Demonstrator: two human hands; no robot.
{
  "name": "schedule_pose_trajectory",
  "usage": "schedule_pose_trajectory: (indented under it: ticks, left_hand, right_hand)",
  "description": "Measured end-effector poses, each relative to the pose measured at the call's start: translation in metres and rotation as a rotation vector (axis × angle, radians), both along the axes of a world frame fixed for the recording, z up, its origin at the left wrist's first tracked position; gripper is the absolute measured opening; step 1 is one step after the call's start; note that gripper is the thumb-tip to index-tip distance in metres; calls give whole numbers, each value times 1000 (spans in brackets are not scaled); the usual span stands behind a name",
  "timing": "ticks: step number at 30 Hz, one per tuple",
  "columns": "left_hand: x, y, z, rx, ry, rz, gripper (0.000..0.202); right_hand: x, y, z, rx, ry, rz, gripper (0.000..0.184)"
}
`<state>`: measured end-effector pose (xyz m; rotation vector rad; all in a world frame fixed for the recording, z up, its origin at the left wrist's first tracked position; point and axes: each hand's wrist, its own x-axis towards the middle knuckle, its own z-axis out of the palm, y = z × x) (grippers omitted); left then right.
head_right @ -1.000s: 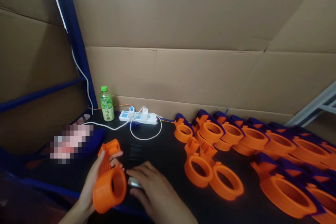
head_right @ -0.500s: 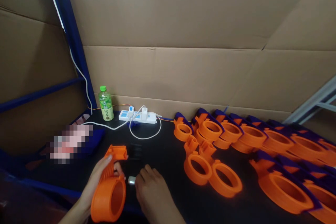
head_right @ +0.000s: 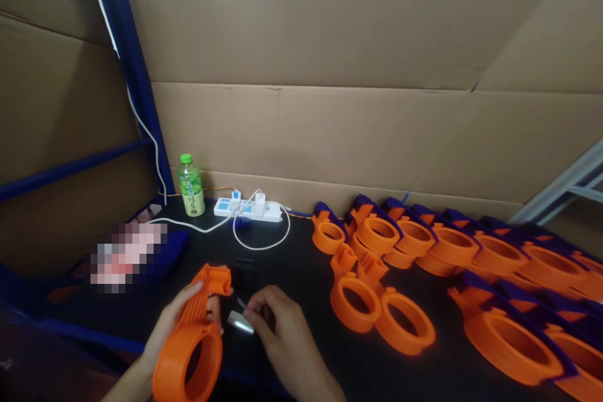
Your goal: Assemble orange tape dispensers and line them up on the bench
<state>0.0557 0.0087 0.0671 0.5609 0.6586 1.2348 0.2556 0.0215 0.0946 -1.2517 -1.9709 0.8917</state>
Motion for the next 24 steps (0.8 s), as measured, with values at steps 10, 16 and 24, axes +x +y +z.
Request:
schedule_pose_trajectory:
  ticks: [10, 16, 24]
  left_hand:
    - [-3, 2, -14, 18, -3, -156, 51]
    - [-1, 1, -15, 58, 60, -175, 39]
    - [4, -8, -9, 87, 199, -124, 32]
  right_hand:
    - [1, 3, 4, -394, 450, 114, 40]
    - [1, 0, 8, -415, 453, 101, 42]
    - [7, 0, 7, -399, 337, 94, 39]
